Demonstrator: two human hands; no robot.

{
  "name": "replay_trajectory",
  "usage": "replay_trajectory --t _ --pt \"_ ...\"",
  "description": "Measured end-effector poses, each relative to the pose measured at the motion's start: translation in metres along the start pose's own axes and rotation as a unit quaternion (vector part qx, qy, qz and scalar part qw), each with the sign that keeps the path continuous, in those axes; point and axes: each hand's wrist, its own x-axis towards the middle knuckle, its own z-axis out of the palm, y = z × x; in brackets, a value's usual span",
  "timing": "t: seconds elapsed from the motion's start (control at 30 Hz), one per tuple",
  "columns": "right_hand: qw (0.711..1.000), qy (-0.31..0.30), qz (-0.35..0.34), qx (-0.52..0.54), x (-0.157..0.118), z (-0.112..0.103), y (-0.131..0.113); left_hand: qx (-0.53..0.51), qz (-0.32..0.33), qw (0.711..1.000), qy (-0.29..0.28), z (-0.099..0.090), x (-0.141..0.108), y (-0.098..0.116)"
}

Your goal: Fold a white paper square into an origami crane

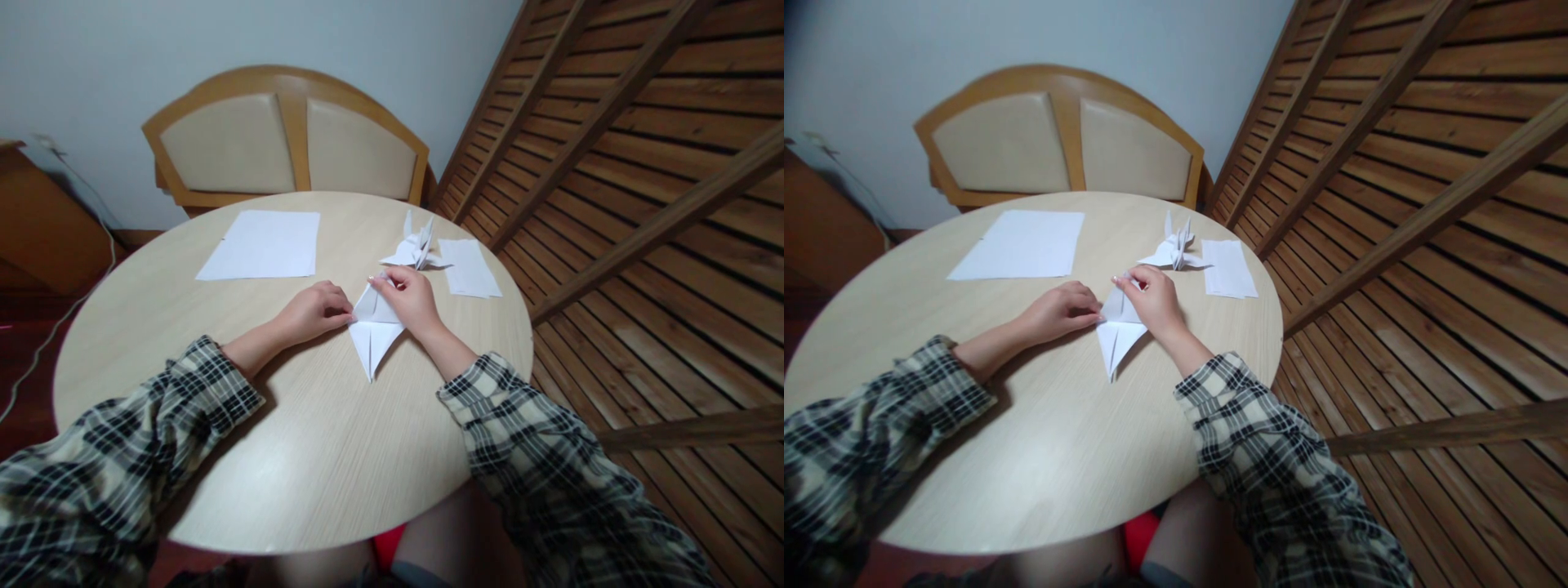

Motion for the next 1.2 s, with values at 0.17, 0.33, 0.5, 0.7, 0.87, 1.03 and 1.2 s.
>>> replay_trajectory --t 0.17,0.33,0.5,0.7,0.87,1.03,1.2 --pt "1.000 -0.013 -0.007 0.001 0.000 0.000 -0.001 0.003 0.017 1.000 -0.010 -0.001 -0.001 -0.003" --pt "1.000 -0.013 0.004 -0.007 0.001 0.000 0.000 0.063 0.029 0.998 -0.007 0.000 0.001 -0.004" --pt "1.000 -0.007 0.004 0.009 0.002 0.000 0.002 0.051 0.041 0.998 0.008 0.000 0.000 -0.008" --pt "1.000 -0.012 0.020 0.019 0.003 -0.003 0.007 0.010 0.030 1.000 -0.003 -0.005 -0.005 -0.012" --pt "0.999 -0.016 0.014 0.024 0.003 -0.003 0.006 0.012 0.019 1.000 -0.005 -0.006 -0.005 -0.007" --pt "1.000 -0.020 0.014 0.018 0.002 -0.002 0.004 0.022 0.014 1.000 -0.006 -0.004 -0.005 -0.006" --pt "0.999 -0.018 0.011 0.028 0.001 -0.001 0.001 0.046 0.007 0.999 0.000 -0.002 -0.004 -0.005"
